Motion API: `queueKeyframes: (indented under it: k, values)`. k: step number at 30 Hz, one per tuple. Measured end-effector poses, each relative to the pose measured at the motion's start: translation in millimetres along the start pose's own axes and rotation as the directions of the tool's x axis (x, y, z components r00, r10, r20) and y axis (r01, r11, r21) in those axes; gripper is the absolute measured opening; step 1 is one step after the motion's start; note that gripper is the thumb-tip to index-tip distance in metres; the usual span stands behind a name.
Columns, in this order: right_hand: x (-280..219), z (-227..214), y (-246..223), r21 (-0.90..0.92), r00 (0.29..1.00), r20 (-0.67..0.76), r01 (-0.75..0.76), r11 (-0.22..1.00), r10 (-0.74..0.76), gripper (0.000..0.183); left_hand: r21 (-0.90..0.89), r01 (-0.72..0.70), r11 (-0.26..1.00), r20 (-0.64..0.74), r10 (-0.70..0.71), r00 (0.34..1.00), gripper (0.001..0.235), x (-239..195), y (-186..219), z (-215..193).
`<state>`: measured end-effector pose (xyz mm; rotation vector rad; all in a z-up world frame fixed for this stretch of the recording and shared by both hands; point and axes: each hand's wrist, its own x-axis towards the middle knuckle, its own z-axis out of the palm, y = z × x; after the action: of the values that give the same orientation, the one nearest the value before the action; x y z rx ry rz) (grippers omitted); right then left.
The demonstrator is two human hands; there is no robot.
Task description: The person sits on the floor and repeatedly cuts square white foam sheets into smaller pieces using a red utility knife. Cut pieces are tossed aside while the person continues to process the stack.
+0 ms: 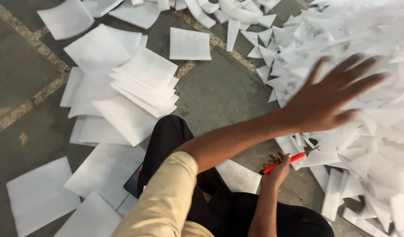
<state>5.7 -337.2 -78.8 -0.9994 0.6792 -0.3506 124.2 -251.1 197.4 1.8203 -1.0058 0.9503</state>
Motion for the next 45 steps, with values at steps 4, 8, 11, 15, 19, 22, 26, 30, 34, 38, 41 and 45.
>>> queueKeyframes:
  k: [4,8,11,15,19,22,26,30,34,38,41,45]
  values:
    - [0.6,5.5,10.1,-0.073,0.998,0.068,0.005,0.997,0.000,0.046,0.312,0.245,0.918,0.297,-0.339,0.893,0.081,-93.3,-97.5,-55.5]
    - [4.8,7.7,22.5,-0.137,0.994,0.113,0.004,0.991,0.012,0.046,0.591,0.412,0.694,0.077,-0.557,0.827,0.088,-200.7,-228.3,-169.2]
    - [11.4,12.8,33.7,-0.201,0.986,0.168,0.022,0.979,0.013,0.046,0.843,0.475,0.254,-0.061,-0.831,0.553,0.086,-247.7,-301.1,-266.6]
    - [20.8,17.8,52.6,-0.292,0.978,0.203,0.025,0.956,0.036,0.045,0.825,0.546,-0.144,-0.266,-0.952,0.150,0.109,-288.1,-332.0,-366.4]
    - [27.8,20.3,66.0,-0.386,0.988,0.135,-0.023,0.922,0.081,0.046,0.773,0.557,-0.302,-0.254,-0.953,-0.165,0.132,-305.6,-333.4,-401.4]
    - [33.1,22.4,73.6,-0.413,0.986,0.143,-0.025,0.910,0.092,0.043,0.735,0.598,-0.320,-0.292,-0.945,-0.147,0.129,-308.4,-338.5,-406.2]
    - [33.5,21.5,80.6,-0.434,0.983,0.159,-0.016,0.901,0.094,0.039,0.701,0.607,-0.374,-0.338,-0.924,-0.180,0.134,-310.7,-344.3,-411.4]
    - [28.0,17.0,81.3,-0.435,0.980,0.181,0.000,0.900,0.087,0.039,0.593,0.669,-0.448,-0.455,-0.872,-0.181,0.142,-322.2,-341.6,-417.6]
    - [21.9,20.2,80.3,-0.430,0.974,0.210,0.019,0.902,0.079,0.038,0.425,0.717,-0.553,-0.493,-0.805,-0.329,0.116,-331.6,-346.7,-422.1]
    - [17.2,21.1,78.1,-0.444,0.978,0.195,0.019,0.896,0.076,0.038,0.380,0.782,-0.495,-0.579,-0.786,-0.216,0.081,-352.6,-349.9,-426.2]
    - [14.4,27.6,76.9,-0.446,0.972,0.220,0.028,0.894,0.080,0.037,0.398,0.797,-0.455,-0.552,-0.812,-0.188,0.076,-359.6,-348.3,-428.7]
    - [12.3,31.3,77.2,-0.449,0.967,0.239,0.035,0.893,0.083,0.037,0.470,0.802,-0.369,-0.502,-0.859,-0.101,0.090,-355.6,-347.4,-427.5]
